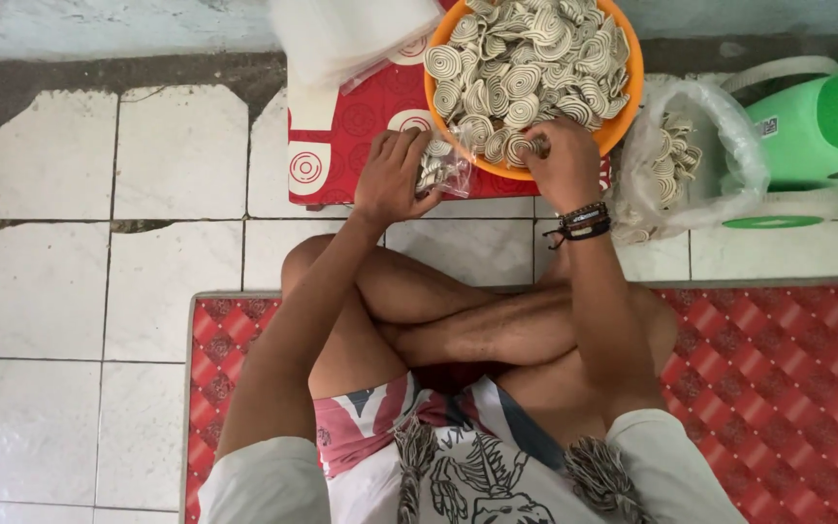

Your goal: Packing small spiral-shaped snacks from a bowl into individual plastic bags while sitting on the floor.

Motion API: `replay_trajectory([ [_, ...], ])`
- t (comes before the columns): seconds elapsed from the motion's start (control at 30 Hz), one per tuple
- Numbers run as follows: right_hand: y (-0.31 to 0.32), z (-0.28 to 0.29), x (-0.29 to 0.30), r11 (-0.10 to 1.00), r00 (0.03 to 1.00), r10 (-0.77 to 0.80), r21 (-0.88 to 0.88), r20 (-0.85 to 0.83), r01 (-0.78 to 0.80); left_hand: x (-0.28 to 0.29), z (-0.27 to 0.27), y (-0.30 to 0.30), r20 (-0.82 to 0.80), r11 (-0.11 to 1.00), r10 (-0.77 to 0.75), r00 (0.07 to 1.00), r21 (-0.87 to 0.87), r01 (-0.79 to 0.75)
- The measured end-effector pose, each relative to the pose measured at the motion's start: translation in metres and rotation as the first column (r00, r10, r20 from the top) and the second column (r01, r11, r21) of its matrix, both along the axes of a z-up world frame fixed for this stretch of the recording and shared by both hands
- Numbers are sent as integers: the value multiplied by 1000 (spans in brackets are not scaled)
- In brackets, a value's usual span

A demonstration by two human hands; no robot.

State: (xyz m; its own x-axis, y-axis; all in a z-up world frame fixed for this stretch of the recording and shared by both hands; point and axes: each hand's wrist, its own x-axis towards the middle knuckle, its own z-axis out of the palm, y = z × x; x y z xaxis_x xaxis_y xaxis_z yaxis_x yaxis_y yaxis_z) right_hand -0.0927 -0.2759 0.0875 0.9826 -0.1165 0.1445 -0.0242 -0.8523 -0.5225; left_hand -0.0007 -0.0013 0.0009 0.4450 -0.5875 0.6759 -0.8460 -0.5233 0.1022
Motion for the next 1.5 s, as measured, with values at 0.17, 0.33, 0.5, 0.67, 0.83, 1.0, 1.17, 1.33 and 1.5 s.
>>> replay_trajectory([
  [0.17,-3,2,2,999,996,-29,15,-87,31,3,-4,0,11,1000,7,1000,-1,-7],
  [0.33,-12,-9,8,990,998,-21,135,-66,29,2,-2,-2,13,1000,12,1000,-11,-12],
  [0.5,-34,-8,2,973,998,28,231,-64,-13,1,-1,-2,9,1000,9,1000,5,-9],
  [0.67,-54,-12,3,969,1000,-7,245,24,1,1,-1,-3,7,1000,0,1000,10,0],
  [0.83,-49,2,2,968,964,-105,246,245,43,-11,17,0,-218,995,1,976,97,21],
  [1.0,-50,4,4,932,950,-83,361,302,-33,-12,18,0,-239,994,17,971,109,9],
  [1.17,-36,9,-1,937,947,-56,344,317,-60,-11,15,-1,-231,993,12,973,119,16],
  [1.33,-16,14,-3,975,994,50,211,102,-71,2,-4,-2,3,999,3,1000,47,-3],
  [1.5,6,17,4,998,1000,-27,-59,-6,27,2,-7,-2,-10,998,0,1000,56,0],
])
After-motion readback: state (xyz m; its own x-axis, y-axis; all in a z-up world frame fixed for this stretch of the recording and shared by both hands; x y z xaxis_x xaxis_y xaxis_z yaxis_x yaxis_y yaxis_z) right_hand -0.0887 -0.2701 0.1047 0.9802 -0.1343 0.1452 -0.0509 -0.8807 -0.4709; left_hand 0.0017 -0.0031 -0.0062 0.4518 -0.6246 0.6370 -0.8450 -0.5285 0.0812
